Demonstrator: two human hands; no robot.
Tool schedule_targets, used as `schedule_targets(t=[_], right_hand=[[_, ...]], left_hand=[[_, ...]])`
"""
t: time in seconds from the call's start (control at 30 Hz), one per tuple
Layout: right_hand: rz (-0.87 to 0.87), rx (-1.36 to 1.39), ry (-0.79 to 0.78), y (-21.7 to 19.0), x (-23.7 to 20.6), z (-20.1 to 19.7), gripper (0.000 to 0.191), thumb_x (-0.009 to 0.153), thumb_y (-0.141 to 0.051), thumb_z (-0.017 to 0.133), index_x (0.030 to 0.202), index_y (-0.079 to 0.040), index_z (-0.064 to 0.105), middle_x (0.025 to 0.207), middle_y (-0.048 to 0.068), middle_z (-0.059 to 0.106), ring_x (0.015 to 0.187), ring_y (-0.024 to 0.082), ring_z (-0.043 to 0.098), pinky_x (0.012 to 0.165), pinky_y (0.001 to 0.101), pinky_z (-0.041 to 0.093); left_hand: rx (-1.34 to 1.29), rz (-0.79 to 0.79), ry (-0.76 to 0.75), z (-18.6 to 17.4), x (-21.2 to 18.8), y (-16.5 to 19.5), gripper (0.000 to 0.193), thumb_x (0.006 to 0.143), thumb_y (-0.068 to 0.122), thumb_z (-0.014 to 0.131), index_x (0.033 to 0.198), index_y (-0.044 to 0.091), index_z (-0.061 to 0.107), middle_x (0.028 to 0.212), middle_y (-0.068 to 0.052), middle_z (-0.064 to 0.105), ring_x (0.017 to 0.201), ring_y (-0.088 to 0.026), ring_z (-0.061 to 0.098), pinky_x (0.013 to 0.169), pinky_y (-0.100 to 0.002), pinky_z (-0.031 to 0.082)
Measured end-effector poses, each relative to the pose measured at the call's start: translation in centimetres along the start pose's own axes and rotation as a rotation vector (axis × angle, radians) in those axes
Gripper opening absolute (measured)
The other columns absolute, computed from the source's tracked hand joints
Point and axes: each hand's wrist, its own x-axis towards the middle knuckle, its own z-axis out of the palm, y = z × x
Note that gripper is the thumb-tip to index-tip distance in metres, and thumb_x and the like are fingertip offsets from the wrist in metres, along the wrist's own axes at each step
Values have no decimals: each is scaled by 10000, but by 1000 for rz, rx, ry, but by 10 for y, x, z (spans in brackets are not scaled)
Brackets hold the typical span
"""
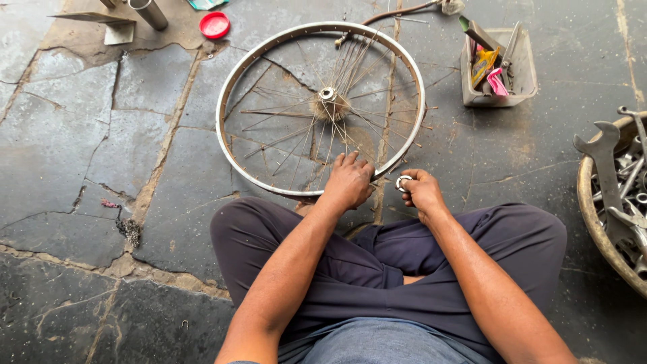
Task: The person sits on the ground with a bicycle wheel rim across their lap and uses a small spoke wrench to tighten and adjust the spokes around the rim, working on the wheel while it rests on the floor. At the end they reach into a large bowl of tools and parts beside them.
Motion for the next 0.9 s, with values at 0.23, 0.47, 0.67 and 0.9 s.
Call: schedule_targets(t=[0.23,0.47,0.67,0.9], right_hand=[[23,56,-18,-2,0,0,311,939,-120,602,1232,-34,658,906,42,706,665,124,636,545,280,524],[29,59,-27,-3,-1,0,326,965,-136,582,1276,-54,637,934,51,716,693,139,650,563,285,533],[18,68,-36,-4,0,-1,346,961,-116,575,1298,-60,630,948,54,719,700,138,651,576,288,528],[31,-1,-93,2,6,6,334,981,-147,584,1294,-35,615,940,72,701,673,166,632,585,302,529]], left_hand=[[-39,7,69,11,-2,-6,299,817,208,698,1075,57,718,1191,-162,701,1345,-406,509,1120,-588,348],[-52,-6,-22,-8,-6,-9,215,860,261,700,997,99,737,1107,-114,726,1310,-368,552,1146,-600,347],[31,-88,-290,-25,-23,-24,259,804,276,740,1039,177,783,1209,-90,706,1350,-379,490,1118,-632,295],[40,-142,-387,-23,-22,-23,394,825,421,765,1105,145,764,1196,-120,721,1295,-351,552,1129,-560,354]])
